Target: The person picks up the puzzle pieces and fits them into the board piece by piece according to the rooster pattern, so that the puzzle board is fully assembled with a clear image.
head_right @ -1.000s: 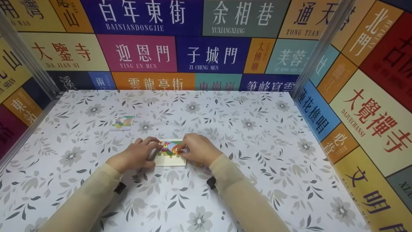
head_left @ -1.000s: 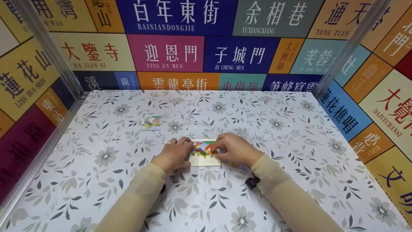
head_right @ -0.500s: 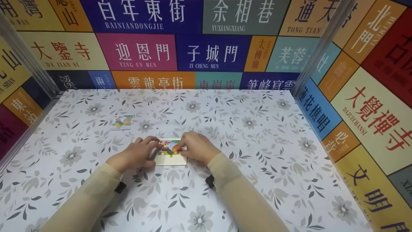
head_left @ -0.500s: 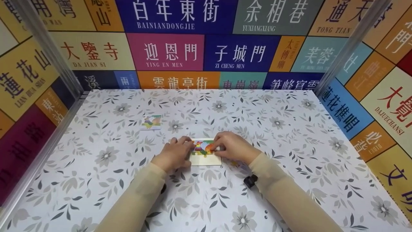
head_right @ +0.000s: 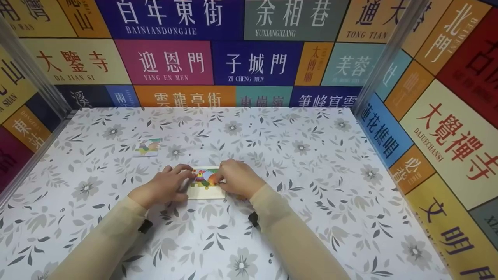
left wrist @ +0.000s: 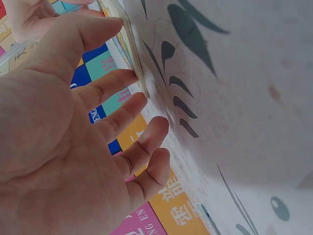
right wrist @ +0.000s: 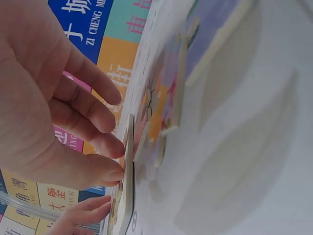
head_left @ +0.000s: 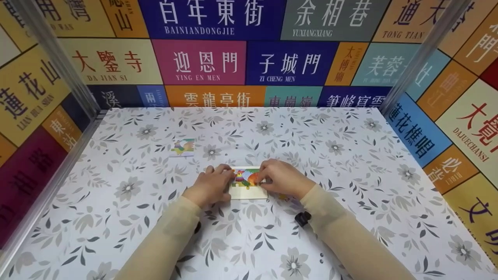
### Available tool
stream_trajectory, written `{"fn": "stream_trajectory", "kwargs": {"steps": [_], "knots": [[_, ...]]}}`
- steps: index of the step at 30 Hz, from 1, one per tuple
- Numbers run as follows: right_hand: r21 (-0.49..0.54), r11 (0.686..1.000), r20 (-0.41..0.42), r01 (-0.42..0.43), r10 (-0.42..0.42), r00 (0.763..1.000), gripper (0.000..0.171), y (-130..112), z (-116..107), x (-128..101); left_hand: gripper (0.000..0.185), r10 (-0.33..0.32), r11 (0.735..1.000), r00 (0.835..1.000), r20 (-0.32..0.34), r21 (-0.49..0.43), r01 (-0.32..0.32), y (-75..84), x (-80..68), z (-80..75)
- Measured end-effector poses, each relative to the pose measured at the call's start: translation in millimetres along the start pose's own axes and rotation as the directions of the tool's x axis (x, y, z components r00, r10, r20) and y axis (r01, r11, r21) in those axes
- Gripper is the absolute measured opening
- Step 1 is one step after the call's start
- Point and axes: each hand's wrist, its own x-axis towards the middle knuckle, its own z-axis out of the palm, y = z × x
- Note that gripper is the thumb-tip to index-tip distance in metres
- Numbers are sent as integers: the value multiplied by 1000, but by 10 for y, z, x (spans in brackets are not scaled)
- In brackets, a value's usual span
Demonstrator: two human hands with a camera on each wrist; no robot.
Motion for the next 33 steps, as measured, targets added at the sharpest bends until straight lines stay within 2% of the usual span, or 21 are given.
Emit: {"fn": "stream_trajectory", "kwargs": {"steps": [4,12,17,22,27,33], "knots": [[22,1000,-8,-7,7,1000,15,4,-2,-12,60,-6,1000,1000,7,14,6,4,6,2],[77,996,-1,-52,52,999,25,22,-12,-47,60,-25,1000,999,32,0,25,9,9,2],[107,993,-13,-56,58,998,21,74,-51,-89,61,-24,1000,999,31,-5,25,4,15,-2],[104,993,-33,-46,50,998,16,126,-77,-146,61,-23,1000,999,32,0,23,-1,15,-4],[83,996,-32,-32,35,999,19,142,-85,-202,62,-21,1000,999,35,5,21,0,14,6],[70,995,-28,-67,69,997,19,146,-122,-273,64,-30,1000,999,43,-4,30,-3,19,-1]]}}
